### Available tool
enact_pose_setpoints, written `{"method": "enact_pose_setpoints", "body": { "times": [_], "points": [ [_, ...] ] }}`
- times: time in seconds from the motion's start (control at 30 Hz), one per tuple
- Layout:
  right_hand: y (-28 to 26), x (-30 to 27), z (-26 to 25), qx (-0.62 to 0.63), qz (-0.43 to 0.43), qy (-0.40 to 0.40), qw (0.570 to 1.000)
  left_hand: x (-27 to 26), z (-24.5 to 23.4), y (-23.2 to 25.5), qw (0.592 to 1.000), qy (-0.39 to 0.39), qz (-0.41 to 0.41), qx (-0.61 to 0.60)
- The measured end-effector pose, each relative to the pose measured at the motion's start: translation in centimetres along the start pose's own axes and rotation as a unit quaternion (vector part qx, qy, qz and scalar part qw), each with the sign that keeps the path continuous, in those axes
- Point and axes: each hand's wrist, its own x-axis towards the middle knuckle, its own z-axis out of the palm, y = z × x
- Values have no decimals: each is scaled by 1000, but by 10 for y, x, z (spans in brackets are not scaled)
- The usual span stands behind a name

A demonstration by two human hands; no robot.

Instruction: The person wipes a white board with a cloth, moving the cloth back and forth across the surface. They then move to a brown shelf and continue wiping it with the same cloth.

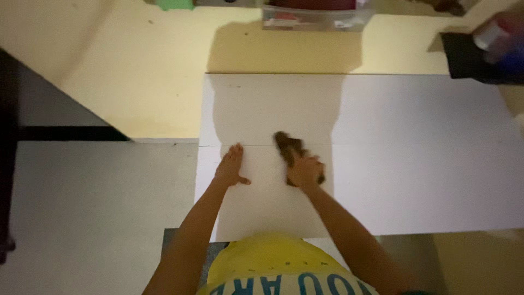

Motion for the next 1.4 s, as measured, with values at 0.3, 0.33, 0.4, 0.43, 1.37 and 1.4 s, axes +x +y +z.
{"method": "enact_pose_setpoints", "body": {
  "times": [0.3,0.33,0.4,0.43,1.37,1.4],
  "points": [
    [-2,-44,-33,31,-45,13,998,16,-13,8,996,-77,-7,32],
    [11,-43,-32,35,-27,19,999,18,-11,11,996,-75,-17,33],
    [38,-36,-31,30,18,13,999,19,-6,12,996,-72,-39,36],
    [54,-31,-30,22,45,3,999,19,-5,9,998,-62,-25,19],
    [-55,26,-4,17,-69,3,997,9,-7,8,999,-45,-6,-25],
    [-65,16,-2,-6,-85,12,996,8,-10,9,998,-47,-15,-24]
  ]
}}
